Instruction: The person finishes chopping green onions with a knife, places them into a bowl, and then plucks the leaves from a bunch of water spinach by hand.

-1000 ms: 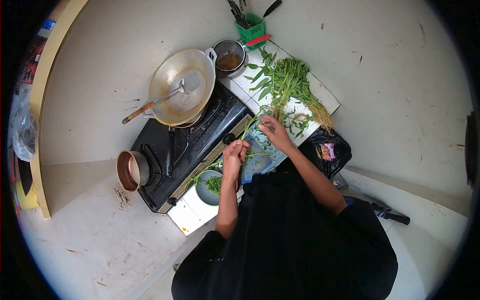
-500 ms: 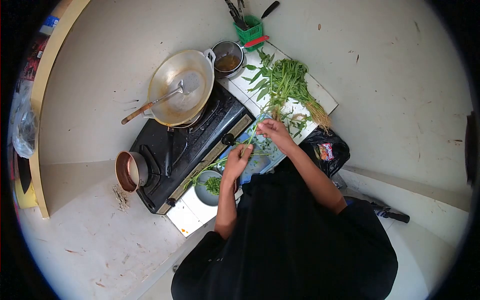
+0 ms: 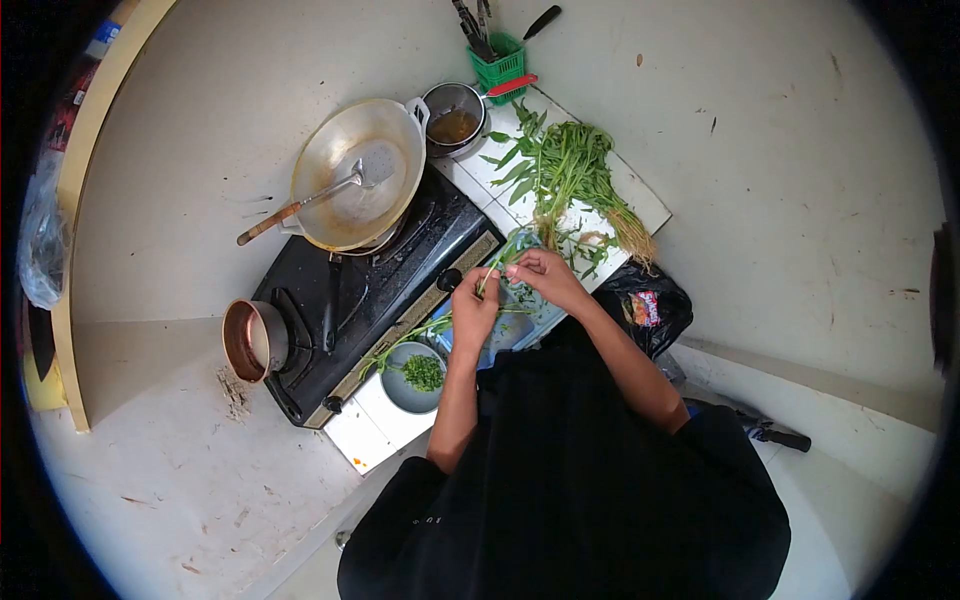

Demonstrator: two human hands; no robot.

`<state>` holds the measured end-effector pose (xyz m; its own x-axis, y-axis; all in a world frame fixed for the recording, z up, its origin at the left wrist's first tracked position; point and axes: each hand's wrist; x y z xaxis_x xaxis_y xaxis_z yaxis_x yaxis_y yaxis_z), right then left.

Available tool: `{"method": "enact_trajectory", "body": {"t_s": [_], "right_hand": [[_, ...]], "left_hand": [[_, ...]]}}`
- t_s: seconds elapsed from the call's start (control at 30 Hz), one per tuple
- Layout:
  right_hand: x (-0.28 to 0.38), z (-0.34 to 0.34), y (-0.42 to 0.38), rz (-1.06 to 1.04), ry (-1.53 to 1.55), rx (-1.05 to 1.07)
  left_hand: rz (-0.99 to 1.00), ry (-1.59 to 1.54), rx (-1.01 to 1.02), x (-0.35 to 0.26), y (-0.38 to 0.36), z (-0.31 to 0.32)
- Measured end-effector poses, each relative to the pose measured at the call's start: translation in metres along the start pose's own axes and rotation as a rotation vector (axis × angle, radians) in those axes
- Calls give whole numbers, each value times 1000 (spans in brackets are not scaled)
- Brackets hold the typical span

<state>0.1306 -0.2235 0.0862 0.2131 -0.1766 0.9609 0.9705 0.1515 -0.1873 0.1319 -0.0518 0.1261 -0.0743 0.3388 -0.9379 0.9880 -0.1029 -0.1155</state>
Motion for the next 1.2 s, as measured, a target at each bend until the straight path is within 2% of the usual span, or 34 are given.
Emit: {"method": "enact_trajectory", "body": {"t_s": [0.13, 0.2, 0.23, 0.3, 0.4, 0.5, 0.73, 0.9, 0.93, 1.0, 1.03, 1.1, 1.13, 1.2], "right_hand": [[10, 2, -4, -13, 33, 0], [21, 3, -8, 9, -150, -50], [22, 3, -7, 9, -148, -52], [22, 2, -7, -298, -468, -119], [18, 1, -10, -344, -549, -65], [12, 6, -12, -421, -619, -117], [5, 16, -17, -415, -650, -191], [4, 27, -18, -321, -697, -297], [-1, 26, -18, -318, -698, -301], [-15, 22, -11, -336, -737, -459], [-22, 15, -8, -336, -735, -463], [-30, -4, -7, -217, -667, -522], [-32, -9, -7, -190, -631, -478], [-39, -10, -3, -222, -716, -442]], "left_hand": [[8, 17, -5, 3, -1, 0], [26, 25, -9, 6, -2, -1], [19, 54, 8, 8, -1, -2], [8, 83, 31, 8, -2, -3], [34, 77, 15, 2, -4, -1], [117, 140, -21, -2, -4, 1], [137, 242, -56, 5, -8, 4], [160, 288, -88, 4, -13, 8], [146, 287, -146, 2, -15, 9], [180, 242, -286, 12, -13, 7], [184, 243, -283, 8, -12, 2], [4, 109, -254, 2, -11, -11], [-27, 106, -177, 5, -9, -18], [-1, 62, -131, 2, -8, -19]]}}
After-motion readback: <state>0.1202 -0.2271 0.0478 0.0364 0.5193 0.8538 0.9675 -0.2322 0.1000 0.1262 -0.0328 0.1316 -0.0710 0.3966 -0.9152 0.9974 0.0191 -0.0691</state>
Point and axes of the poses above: each hand's wrist, its own y-axis towards the middle knuckle, its own z-axis out of the palm, x = y × z
